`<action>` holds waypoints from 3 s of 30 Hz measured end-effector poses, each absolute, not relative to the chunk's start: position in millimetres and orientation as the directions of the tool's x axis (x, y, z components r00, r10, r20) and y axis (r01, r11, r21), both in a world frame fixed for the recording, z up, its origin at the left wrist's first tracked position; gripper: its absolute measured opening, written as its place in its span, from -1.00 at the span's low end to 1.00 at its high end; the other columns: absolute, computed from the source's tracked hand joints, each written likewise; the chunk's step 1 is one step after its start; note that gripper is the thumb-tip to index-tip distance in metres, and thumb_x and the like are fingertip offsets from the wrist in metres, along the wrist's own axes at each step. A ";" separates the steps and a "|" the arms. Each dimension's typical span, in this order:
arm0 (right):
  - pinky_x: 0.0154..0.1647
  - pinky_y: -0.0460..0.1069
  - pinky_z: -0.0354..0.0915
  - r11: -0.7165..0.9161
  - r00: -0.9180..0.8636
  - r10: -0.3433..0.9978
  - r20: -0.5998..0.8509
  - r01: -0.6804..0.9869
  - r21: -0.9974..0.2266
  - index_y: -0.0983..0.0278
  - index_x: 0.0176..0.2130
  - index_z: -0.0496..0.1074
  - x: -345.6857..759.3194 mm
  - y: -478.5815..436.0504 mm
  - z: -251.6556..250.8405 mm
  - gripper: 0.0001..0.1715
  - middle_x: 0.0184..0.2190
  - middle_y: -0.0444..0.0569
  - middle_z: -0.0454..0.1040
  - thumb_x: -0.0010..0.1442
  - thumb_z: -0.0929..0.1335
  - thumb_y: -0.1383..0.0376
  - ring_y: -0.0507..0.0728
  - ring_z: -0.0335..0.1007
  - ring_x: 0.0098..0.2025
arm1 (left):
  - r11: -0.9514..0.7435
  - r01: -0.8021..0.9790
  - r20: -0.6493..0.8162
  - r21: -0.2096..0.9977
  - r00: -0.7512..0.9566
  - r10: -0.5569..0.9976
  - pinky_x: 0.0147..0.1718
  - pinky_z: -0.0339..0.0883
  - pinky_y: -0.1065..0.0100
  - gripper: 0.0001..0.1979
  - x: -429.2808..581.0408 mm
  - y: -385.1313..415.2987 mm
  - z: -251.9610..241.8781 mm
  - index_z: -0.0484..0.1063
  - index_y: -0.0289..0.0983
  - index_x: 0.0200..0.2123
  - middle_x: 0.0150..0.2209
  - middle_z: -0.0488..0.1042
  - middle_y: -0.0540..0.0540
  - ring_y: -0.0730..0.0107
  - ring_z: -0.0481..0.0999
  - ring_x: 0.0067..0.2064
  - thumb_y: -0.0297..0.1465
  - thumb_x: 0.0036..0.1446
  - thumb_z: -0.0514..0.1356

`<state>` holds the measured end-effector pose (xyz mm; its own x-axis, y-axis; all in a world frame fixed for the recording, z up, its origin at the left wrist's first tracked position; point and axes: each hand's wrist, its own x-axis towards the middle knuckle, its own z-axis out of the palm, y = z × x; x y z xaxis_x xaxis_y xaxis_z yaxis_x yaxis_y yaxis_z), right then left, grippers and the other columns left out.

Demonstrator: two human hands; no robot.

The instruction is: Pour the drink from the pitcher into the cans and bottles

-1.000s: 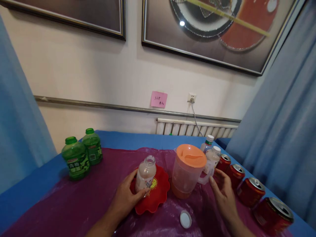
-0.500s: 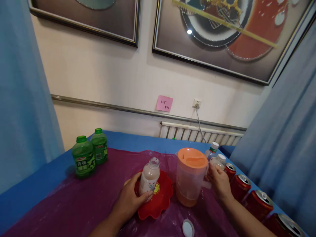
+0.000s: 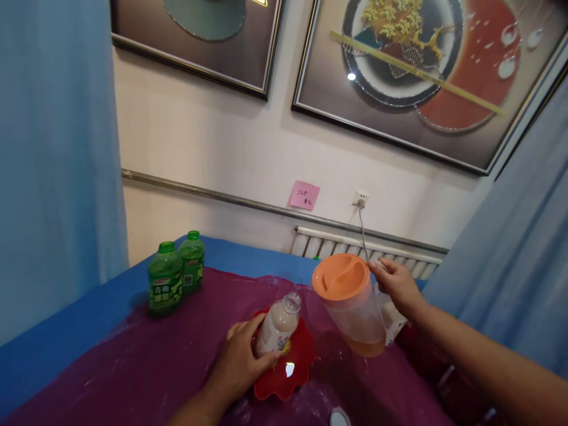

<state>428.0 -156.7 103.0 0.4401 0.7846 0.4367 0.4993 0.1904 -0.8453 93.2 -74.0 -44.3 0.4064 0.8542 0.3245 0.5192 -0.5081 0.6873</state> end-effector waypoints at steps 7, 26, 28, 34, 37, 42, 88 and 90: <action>-0.59 -0.09 -0.13 0.194 0.292 0.818 0.495 0.671 -0.716 0.19 -0.63 0.06 417.4 -144.9 143.2 -0.22 -0.65 -0.27 -0.07 -0.08 0.46 -0.30 -0.04 -0.13 -0.58 | -0.492 0.530 0.303 0.690 0.406 0.862 0.14 0.21 0.00 -0.34 92.3 -75.0 -43.0 0.44 -0.21 0.14 0.06 0.55 -0.19 -0.08 0.40 0.09 -0.28 -0.10 0.38; -0.55 -0.07 -0.15 0.190 0.140 0.879 0.455 0.773 -0.606 0.19 -0.60 0.11 401.1 -135.3 164.3 -0.23 -0.63 -0.26 -0.02 -0.04 0.42 -0.34 -0.02 -0.12 -0.55 | -0.459 0.518 0.264 0.722 0.406 0.875 0.16 0.17 0.04 -0.28 92.4 -78.9 -42.1 0.44 -0.20 0.16 0.05 0.56 -0.17 -0.07 0.38 0.12 -0.30 -0.15 0.41; -0.55 -0.07 -0.15 0.193 0.135 0.880 0.456 0.775 -0.602 0.20 -0.60 0.12 399.7 -135.2 164.8 -0.24 -0.63 -0.26 -0.02 -0.04 0.43 -0.33 -0.02 -0.12 -0.55 | -0.464 0.512 0.273 0.723 0.406 0.872 0.14 0.19 0.03 -0.28 92.2 -79.4 -42.2 0.45 -0.20 0.15 0.04 0.57 -0.17 -0.07 0.39 0.11 -0.30 -0.16 0.41; -0.53 -0.07 -0.13 0.190 0.116 0.890 0.440 0.785 -0.590 0.21 -0.58 0.16 398.4 -134.4 165.9 -0.27 -0.62 -0.25 0.01 0.01 0.42 -0.30 -0.02 -0.10 -0.54 | -0.449 0.506 0.256 0.737 0.406 0.877 0.12 0.21 0.08 -0.29 92.6 -81.5 -40.0 0.45 -0.20 0.14 0.03 0.56 -0.16 -0.04 0.38 0.10 -0.31 -0.17 0.42; -0.53 -0.07 -0.12 0.190 0.098 0.897 0.432 0.795 -0.576 0.21 -0.57 0.17 397.6 -133.7 168.1 -0.27 -0.62 -0.26 0.01 0.01 0.42 -0.31 -0.02 -0.09 -0.54 | -0.442 0.502 0.242 0.743 0.414 0.877 0.14 0.18 0.08 -0.29 92.4 -81.7 -39.1 0.44 -0.21 0.15 0.03 0.56 -0.16 -0.04 0.37 0.11 -0.30 -0.16 0.41; -0.55 -0.07 -0.12 0.190 0.071 0.895 0.441 0.834 -0.518 0.21 -0.59 0.14 396.1 -133.2 168.8 -0.26 -0.63 -0.25 0.01 0.01 0.41 -0.31 -0.01 -0.09 -0.54 | -0.450 0.492 0.254 0.745 0.414 0.874 0.14 0.18 0.08 -0.30 91.4 -82.4 -39.1 0.44 -0.18 0.14 0.03 0.56 -0.14 -0.05 0.37 0.11 -0.31 -0.15 0.41; -0.59 -0.08 -0.12 0.203 -0.006 0.886 0.464 0.904 -0.376 0.21 -0.60 0.15 381.4 -134.5 180.1 -0.23 -0.65 -0.24 0.01 0.01 0.38 -0.36 -0.01 -0.10 -0.55 | -0.449 0.463 0.254 0.764 0.424 0.869 0.15 0.16 0.08 -0.30 89.9 -86.1 -32.7 0.48 -0.14 0.10 0.00 0.59 -0.10 -0.03 0.43 0.07 -0.34 -0.21 0.44; -0.59 -0.08 -0.13 0.207 -0.012 0.880 0.475 0.909 -0.361 0.21 -0.61 0.13 381.9 -134.0 180.8 -0.22 -0.64 -0.24 -0.01 0.02 0.38 -0.36 -0.01 -0.11 -0.55 | -0.445 0.463 0.249 0.767 0.423 0.871 0.14 0.18 0.09 -0.31 89.8 -86.2 -32.3 0.48 -0.15 0.10 -0.02 0.59 -0.11 -0.03 0.43 0.07 -0.34 -0.21 0.44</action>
